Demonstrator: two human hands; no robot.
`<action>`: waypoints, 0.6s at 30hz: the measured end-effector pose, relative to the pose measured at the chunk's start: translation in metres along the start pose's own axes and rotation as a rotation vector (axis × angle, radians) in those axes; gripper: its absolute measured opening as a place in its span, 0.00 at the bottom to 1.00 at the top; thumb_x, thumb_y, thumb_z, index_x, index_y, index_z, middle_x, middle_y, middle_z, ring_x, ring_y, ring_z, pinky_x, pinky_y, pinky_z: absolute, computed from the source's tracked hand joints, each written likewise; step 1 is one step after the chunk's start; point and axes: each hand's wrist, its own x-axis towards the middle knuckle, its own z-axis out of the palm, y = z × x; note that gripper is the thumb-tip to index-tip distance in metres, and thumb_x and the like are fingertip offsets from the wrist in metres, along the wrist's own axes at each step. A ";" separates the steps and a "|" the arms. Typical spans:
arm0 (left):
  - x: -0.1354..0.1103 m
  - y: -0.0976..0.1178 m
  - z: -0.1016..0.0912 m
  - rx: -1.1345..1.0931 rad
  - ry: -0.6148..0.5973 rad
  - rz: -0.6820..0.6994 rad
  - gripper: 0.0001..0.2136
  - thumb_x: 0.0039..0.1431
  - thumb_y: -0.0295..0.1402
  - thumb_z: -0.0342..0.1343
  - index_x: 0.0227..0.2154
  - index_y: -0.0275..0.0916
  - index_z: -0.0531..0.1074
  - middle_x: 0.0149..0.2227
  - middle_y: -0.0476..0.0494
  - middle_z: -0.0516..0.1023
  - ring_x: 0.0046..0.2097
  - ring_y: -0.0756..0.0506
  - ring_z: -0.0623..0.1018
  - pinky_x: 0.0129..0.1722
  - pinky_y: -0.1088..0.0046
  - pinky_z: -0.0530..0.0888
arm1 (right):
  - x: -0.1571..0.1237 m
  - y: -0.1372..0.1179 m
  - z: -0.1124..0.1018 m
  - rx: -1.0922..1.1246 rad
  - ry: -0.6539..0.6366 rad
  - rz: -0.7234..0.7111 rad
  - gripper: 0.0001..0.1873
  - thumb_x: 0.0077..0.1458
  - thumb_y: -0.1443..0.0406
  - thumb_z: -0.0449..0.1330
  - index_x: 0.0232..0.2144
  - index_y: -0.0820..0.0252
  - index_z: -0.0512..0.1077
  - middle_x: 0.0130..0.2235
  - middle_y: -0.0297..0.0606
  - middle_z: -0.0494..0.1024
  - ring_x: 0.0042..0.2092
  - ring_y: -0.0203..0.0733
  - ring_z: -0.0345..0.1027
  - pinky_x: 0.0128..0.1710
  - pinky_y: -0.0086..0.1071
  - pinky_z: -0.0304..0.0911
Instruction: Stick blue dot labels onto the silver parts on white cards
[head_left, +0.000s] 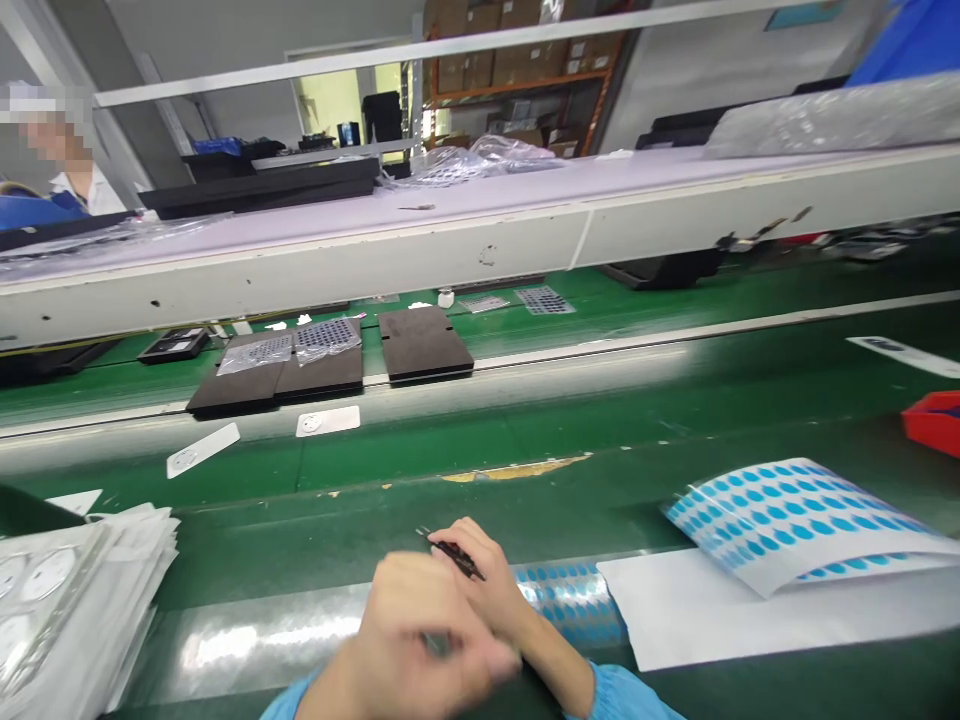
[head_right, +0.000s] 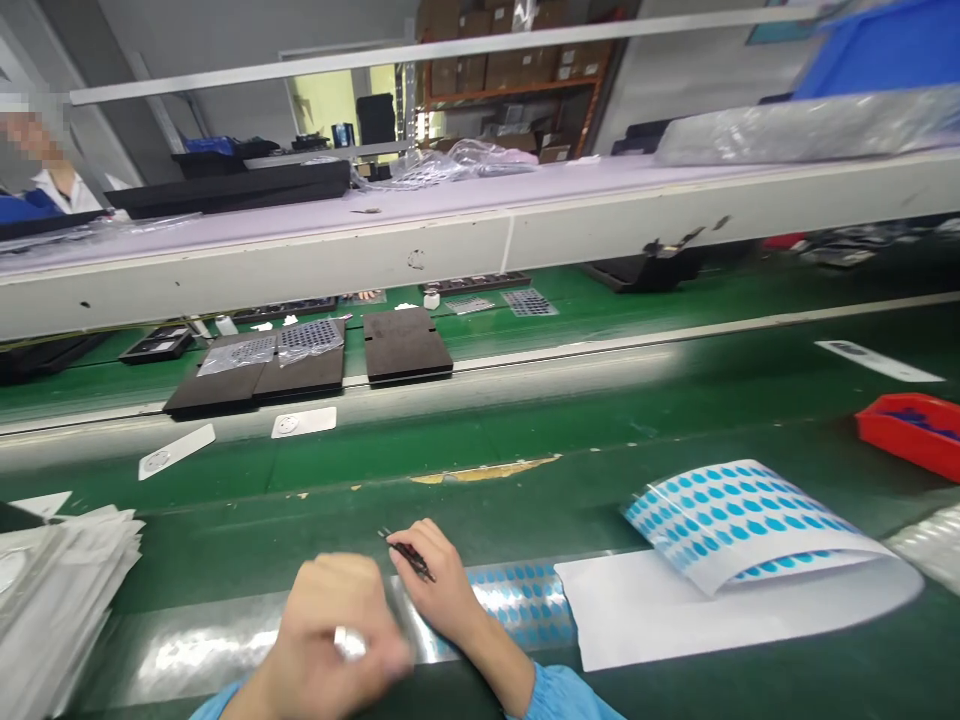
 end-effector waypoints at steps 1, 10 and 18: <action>0.007 -0.013 -0.006 0.055 0.007 -0.110 0.14 0.71 0.40 0.57 0.30 0.41 0.78 0.27 0.47 0.80 0.31 0.48 0.79 0.38 0.71 0.77 | 0.002 0.000 -0.003 0.008 0.028 -0.008 0.07 0.68 0.65 0.59 0.43 0.55 0.78 0.33 0.38 0.77 0.37 0.44 0.70 0.37 0.36 0.66; 0.083 -0.189 -0.120 0.635 0.251 -1.214 0.32 0.63 0.43 0.64 0.65 0.34 0.65 0.69 0.23 0.62 0.70 0.24 0.63 0.66 0.35 0.61 | 0.014 -0.005 -0.037 0.126 0.247 0.119 0.10 0.67 0.57 0.63 0.40 0.54 0.82 0.35 0.40 0.80 0.37 0.46 0.74 0.38 0.39 0.69; 0.112 -0.276 -0.137 0.684 0.250 -1.493 0.63 0.37 0.50 0.80 0.68 0.23 0.51 0.70 0.05 0.50 0.73 0.17 0.51 0.67 0.32 0.54 | 0.016 -0.005 -0.066 0.249 0.279 0.376 0.14 0.71 0.54 0.58 0.43 0.55 0.79 0.39 0.38 0.78 0.40 0.42 0.73 0.43 0.37 0.68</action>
